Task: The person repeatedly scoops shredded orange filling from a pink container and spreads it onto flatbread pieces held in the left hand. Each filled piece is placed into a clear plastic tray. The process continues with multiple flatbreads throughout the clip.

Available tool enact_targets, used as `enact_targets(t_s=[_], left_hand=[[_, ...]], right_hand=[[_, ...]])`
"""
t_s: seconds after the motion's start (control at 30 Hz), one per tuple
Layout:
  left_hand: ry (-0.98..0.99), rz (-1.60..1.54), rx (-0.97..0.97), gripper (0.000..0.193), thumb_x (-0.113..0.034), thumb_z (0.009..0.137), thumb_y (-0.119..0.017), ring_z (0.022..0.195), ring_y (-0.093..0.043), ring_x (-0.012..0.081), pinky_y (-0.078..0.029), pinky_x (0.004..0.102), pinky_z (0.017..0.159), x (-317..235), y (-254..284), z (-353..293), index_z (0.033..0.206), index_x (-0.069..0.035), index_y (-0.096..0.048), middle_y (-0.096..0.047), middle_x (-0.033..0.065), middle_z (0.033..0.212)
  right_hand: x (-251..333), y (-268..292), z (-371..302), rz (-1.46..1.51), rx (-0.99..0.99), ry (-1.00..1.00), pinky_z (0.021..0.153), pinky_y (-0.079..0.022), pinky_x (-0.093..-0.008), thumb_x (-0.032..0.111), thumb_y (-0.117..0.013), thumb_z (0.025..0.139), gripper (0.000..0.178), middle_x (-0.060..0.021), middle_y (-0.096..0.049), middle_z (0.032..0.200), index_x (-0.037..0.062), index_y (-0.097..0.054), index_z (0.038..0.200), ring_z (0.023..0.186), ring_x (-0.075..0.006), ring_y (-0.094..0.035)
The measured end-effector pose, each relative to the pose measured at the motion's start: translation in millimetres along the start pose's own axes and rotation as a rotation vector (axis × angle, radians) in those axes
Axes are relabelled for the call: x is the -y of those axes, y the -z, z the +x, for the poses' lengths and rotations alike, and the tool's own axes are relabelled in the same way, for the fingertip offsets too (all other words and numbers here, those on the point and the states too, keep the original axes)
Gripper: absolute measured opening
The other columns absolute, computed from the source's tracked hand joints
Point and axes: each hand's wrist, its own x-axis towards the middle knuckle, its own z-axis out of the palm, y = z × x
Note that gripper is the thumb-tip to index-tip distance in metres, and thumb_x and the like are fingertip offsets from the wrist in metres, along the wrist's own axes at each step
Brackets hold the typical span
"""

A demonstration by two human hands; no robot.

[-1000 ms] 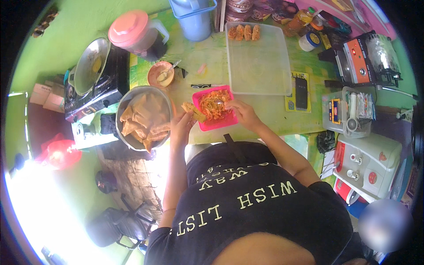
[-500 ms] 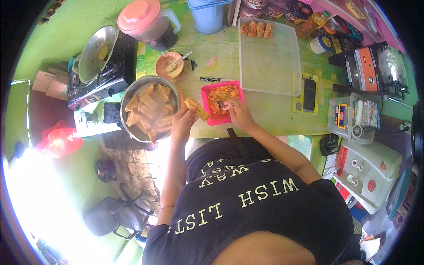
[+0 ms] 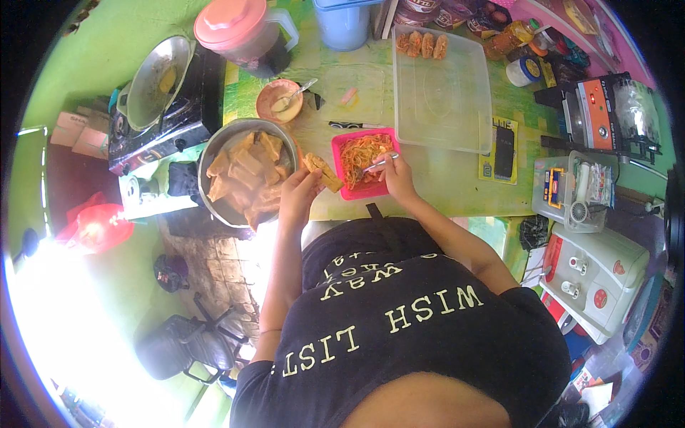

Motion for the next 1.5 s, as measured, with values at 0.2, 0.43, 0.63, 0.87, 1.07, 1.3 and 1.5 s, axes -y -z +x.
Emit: enact_targets(t_s=[0.2,0.43,0.63,0.87,1.07,1.3,1.5], left_hand=[[0.041,0.017,-0.041,0.017,-0.012,0.084,-0.057,0.072,-0.051,0.0077,-0.042,0.0200,0.064,1.9,-2.0,3.8,0.092,0.003,-0.057,-0.056,0.0029,0.082],[0.048,-0.025,0.008,0.016,-0.011,0.084,-0.057,0.070,-0.050,0.0070,-0.041,0.0194,0.062,5.8,-4.0,12.6,0.091,0.004,-0.058,-0.056,0.0017,0.079],[0.039,-0.114,-0.005,0.021,-0.012,0.084,-0.057,0.069,-0.050,0.0065,-0.040,0.0193,0.062,-3.1,-15.0,11.9,0.095,0.005,-0.057,-0.057,0.0019,0.080],[0.052,-0.075,0.015,0.016,-0.012,0.083,-0.057,0.067,-0.048,0.0061,-0.040,0.0189,0.060,-2.1,-11.9,15.8,0.089,0.003,-0.057,-0.054,0.0007,0.077],[0.056,-0.113,0.014,0.022,-0.012,0.083,-0.058,0.067,-0.050,0.0061,-0.040,0.0186,0.060,2.1,-10.1,18.7,0.095,0.006,-0.057,-0.057,0.0021,0.079],[0.067,-0.126,0.009,0.025,-0.013,0.084,-0.057,0.073,-0.053,0.0084,-0.042,0.0205,0.065,1.1,-12.4,20.1,0.100,0.006,-0.056,-0.058,0.0041,0.085],[0.085,-0.129,0.017,0.014,-0.013,0.084,-0.055,0.076,-0.051,0.0091,-0.043,0.0216,0.068,-10.8,-22.4,14.2,0.090,0.001,-0.057,-0.055,0.0018,0.082]], right_hand=[[19.1,1.0,-5.2,-0.091,0.076,-0.019,0.047,-0.044,-0.0234,0.016,-0.031,0.095,0.027,-0.0116,-0.065,0.071,0.0009,-0.051,0.086,0.048,-0.0112,-0.053],[23.3,2.0,-3.2,-0.117,0.180,0.018,0.046,-0.043,-0.0238,0.015,-0.034,0.094,0.024,-0.0106,-0.064,0.070,0.0002,-0.052,0.088,0.047,-0.0119,-0.053],[5.2,19.3,6.5,0.092,0.044,-0.090,0.049,-0.043,-0.0212,0.020,-0.032,0.096,0.027,-0.0129,-0.061,0.086,-0.0009,-0.049,0.093,0.063,-0.0135,-0.061],[1.7,44.7,24.1,0.051,-0.098,-0.061,0.050,-0.044,-0.0216,0.019,-0.032,0.096,0.025,-0.0139,-0.060,0.088,-0.0004,-0.048,0.093,0.069,-0.0163,-0.063],[1.8,52.7,26.3,0.094,-0.305,-0.092,0.047,-0.045,-0.0236,0.015,-0.032,0.094,0.024,-0.0144,-0.061,0.086,-0.0026,-0.048,0.090,0.066,-0.0174,-0.063],[-4.6,62.4,26.0,0.179,-0.224,-0.143,0.050,-0.044,-0.0225,0.018,-0.033,0.096,0.024,-0.0153,-0.061,0.090,-0.0006,-0.048,0.093,0.071,-0.0175,-0.064],[0.0,56.3,22.7,0.080,-0.264,-0.091,0.050,-0.044,-0.0228,0.018,-0.032,0.096,0.025,-0.0159,-0.061,0.090,-0.0010,-0.048,0.092,0.069,-0.0172,-0.063]])
